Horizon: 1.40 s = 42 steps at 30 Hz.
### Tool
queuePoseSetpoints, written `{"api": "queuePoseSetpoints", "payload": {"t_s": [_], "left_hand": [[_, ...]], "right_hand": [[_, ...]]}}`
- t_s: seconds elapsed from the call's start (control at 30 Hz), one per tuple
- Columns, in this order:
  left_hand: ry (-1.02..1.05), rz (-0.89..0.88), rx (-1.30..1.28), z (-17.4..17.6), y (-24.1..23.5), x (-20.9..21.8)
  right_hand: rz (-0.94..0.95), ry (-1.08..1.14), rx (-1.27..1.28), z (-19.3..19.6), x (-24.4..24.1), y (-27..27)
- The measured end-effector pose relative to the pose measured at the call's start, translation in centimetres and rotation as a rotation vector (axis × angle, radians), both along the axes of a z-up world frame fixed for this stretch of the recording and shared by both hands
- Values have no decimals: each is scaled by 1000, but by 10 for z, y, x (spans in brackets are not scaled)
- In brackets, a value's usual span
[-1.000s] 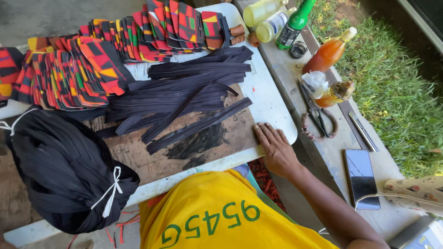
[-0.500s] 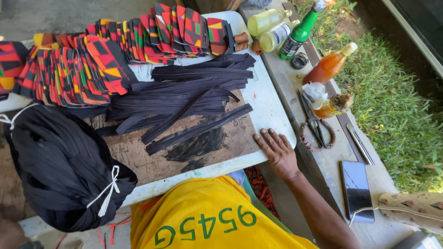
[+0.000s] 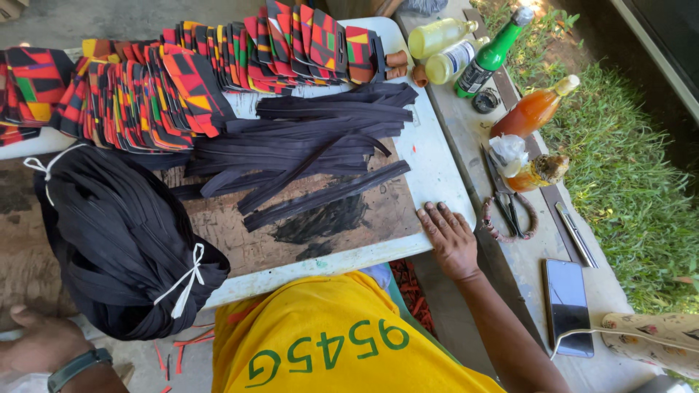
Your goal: The person uses shears to cut multiple black fabric straps into shorter pieces on a white table. After cutting, the person gathers the cut straps, ties them with a white string, and places them into a clear plastic bag.
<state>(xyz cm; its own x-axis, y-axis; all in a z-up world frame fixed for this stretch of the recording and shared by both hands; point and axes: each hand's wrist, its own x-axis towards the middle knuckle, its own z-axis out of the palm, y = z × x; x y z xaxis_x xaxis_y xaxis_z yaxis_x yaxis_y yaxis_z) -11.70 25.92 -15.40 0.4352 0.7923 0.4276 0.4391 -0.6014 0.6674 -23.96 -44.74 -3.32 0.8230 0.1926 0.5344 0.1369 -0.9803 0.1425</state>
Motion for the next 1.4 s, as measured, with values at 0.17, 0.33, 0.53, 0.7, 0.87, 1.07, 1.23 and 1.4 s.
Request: {"api": "queuePoseSetpoints", "payload": {"t_s": [0.17,0.33,0.53,0.7,0.87,1.07,1.23,1.4], "left_hand": [[-314,-129,60,-3,-5,2],[40,99,229,-2,-7,5],[-114,-44,302,-5,-5,-2],[-292,-170,-37,3,-8,2],[-264,-265,23,5,-10,2],[409,-371,272,42,2,-17],[956,-456,72,145,18,-6],[600,-504,314,187,-2,-10]], "right_hand": [[-26,11,-7,-14,-3,-5],[-20,9,-35,-11,1,-8],[-1,-9,-35,-9,2,-7],[7,-14,-5,-9,-3,-5],[-16,11,-1,-4,-3,1],[-63,343,68,44,-5,16],[-97,527,193,90,4,24],[6,380,288,103,28,74]]}}
